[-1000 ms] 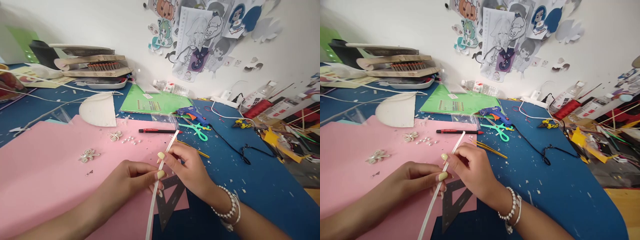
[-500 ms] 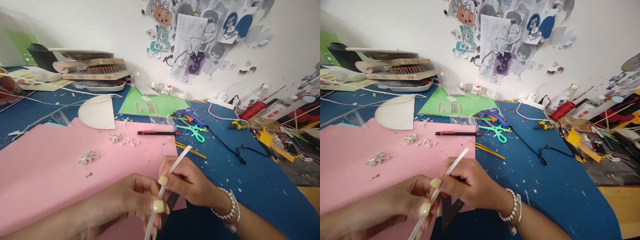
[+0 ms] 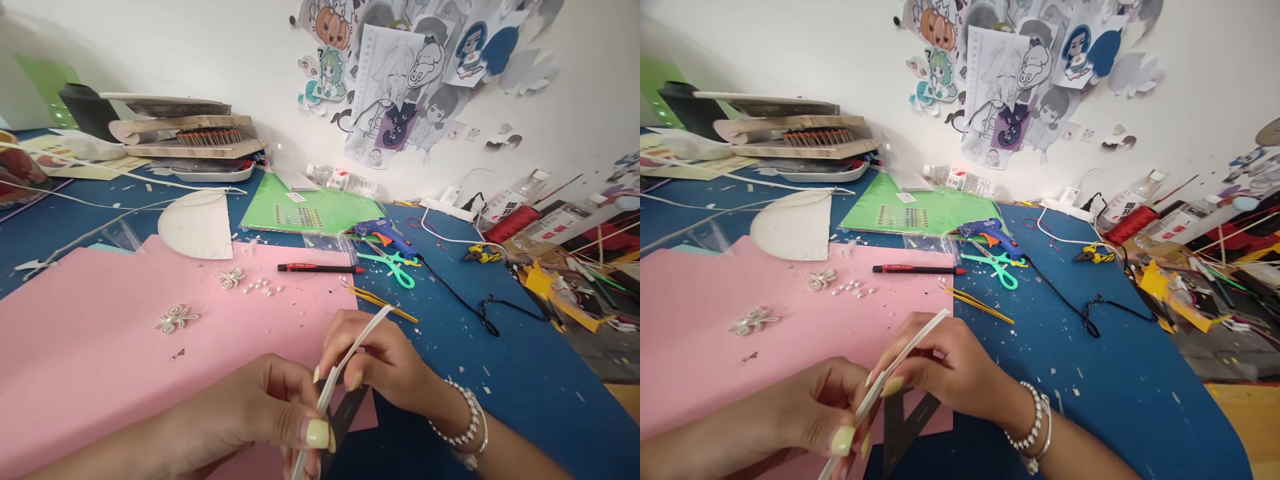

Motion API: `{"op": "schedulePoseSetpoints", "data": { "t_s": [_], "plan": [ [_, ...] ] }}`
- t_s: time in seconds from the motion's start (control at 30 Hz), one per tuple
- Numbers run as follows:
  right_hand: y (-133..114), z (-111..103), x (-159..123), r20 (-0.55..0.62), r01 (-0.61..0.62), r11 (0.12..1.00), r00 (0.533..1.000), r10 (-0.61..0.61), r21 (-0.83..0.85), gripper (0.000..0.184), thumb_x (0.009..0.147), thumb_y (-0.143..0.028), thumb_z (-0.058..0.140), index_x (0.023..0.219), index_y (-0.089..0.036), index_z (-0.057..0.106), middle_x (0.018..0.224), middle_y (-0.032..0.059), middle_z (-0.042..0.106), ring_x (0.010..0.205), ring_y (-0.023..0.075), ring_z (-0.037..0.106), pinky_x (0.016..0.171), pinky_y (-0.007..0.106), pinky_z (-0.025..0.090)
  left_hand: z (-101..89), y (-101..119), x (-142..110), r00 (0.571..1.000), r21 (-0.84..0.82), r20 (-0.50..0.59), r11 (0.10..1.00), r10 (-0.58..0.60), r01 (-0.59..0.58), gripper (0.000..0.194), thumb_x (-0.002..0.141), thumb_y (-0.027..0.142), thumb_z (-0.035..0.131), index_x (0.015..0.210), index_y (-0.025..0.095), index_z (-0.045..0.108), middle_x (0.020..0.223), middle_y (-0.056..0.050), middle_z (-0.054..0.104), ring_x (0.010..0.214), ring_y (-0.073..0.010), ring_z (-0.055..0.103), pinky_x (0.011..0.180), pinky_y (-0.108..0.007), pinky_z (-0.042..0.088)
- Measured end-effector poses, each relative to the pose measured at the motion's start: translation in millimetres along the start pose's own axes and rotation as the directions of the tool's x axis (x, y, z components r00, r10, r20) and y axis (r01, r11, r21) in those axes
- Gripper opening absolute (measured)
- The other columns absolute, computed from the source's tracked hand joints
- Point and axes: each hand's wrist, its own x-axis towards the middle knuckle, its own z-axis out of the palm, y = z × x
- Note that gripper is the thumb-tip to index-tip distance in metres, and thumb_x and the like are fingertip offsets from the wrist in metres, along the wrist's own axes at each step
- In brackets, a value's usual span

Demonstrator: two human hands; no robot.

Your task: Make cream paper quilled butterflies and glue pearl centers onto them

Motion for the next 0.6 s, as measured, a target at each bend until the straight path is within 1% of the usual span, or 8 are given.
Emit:
{"op": "schedulePoseSetpoints", "data": {
  "t_s": [0.1,0.17,0.33,0.4,0.47,0.5,0.57,0.6],
  "plan": [
    [-4,1,0,0.037,-0.022,0.999,0.999,0.024,-0.035,0.021,0.084,-0.034,0.056,0.077,-0.018,0.068,0.070,0.0002,0.062,0.070,0.0091,0.056,0.067,0.021,0.045,1.7,0,0,1.000,0.020,-0.009,1.000,-0.015,0.015,0.014,0.063,0.029,0.074,0.060,0.017,0.067,0.052,0.002,0.065,0.046,-0.0098,0.056,0.058,-0.023,0.046],
    [-5,2,0,0.028,-0.027,0.999,0.999,0.028,-0.030,0.021,0.084,-0.033,0.056,0.075,-0.018,0.067,0.068,0.0000,0.063,0.069,0.0091,0.056,0.066,0.020,0.046,2.9,0,0,1.000,0.026,-0.014,1.000,-0.016,0.017,0.013,0.064,0.027,0.073,0.059,0.018,0.065,0.052,0.003,0.065,0.046,-0.0097,0.055,0.058,-0.023,0.046],
    [-6,3,0,-0.026,-0.015,0.999,1.000,0.014,-0.052,0.023,0.084,-0.034,0.056,0.072,-0.018,0.067,0.067,0.0002,0.064,0.064,0.0082,0.056,0.059,0.019,0.045,4.1,2,-3,0.999,-0.027,-0.038,1.000,0.011,-0.012,0.015,0.062,0.027,0.076,0.058,0.018,0.065,0.054,0.003,0.065,0.044,-0.0089,0.052,0.056,-0.022,0.045],
    [-7,0,-1,-0.103,0.015,0.995,0.994,-0.026,-0.101,0.022,0.084,-0.033,0.057,0.072,-0.018,0.067,0.066,-0.0001,0.064,0.061,0.0078,0.055,0.055,0.019,0.044,2.1,3,-5,0.996,-0.090,-0.061,0.994,0.062,-0.067,0.018,0.063,0.032,0.076,0.065,0.016,0.069,0.058,0.002,0.065,0.051,-0.0092,0.054,0.057,-0.020,0.044],
    [-10,-4,-4,-0.247,0.038,0.976,0.965,-0.092,-0.215,0.017,0.084,-0.029,0.057,0.074,-0.019,0.067,0.064,-0.0009,0.063,0.059,0.0079,0.054,0.053,0.019,0.044,-1.5,1,-5,0.988,-0.142,0.021,0.979,0.151,-0.147,0.031,0.063,0.041,0.075,0.073,0.013,0.071,0.062,-0.001,0.066,0.057,-0.0105,0.056,0.058,-0.019,0.044],
    [-11,-5,-7,-0.321,0.043,0.950,0.936,-0.146,-0.308,0.013,0.084,-0.025,0.058,0.076,-0.020,0.067,0.065,-0.0012,0.063,0.060,0.0082,0.055,0.054,0.020,0.044,-3.7,0,-4,0.977,-0.176,0.028,0.963,0.212,-0.204,0.035,0.064,0.044,0.074,0.077,0.011,0.071,0.063,-0.002,0.066,0.058,-0.0110,0.057,0.059,-0.019,0.045],
    [-14,-6,-13,-0.387,0.050,0.842,0.872,-0.299,-0.537,0.009,0.082,-0.015,0.058,0.082,-0.021,0.065,0.070,-0.0012,0.065,0.065,0.0093,0.057,0.059,0.021,0.047,-7.9,-5,-2,0.963,-0.265,0.017,0.929,0.271,-0.257,0.035,0.070,0.043,0.070,0.083,0.010,0.071,0.071,-0.003,0.067,0.062,-0.0113,0.059,0.063,-0.019,0.047],
    [-16,-6,-16,-0.366,0.067,0.761,0.847,-0.385,-0.645,0.012,0.080,-0.012,0.059,0.085,-0.021,0.064,0.073,-0.0009,0.065,0.068,0.0100,0.058,0.061,0.022,0.048,-9.6,-7,-1,0.959,-0.318,-0.011,0.908,0.283,-0.272,0.030,0.073,0.039,0.068,0.084,0.011,0.072,0.074,-0.003,0.068,0.065,-0.0112,0.059,0.065,-0.019,0.047]
  ]
}}
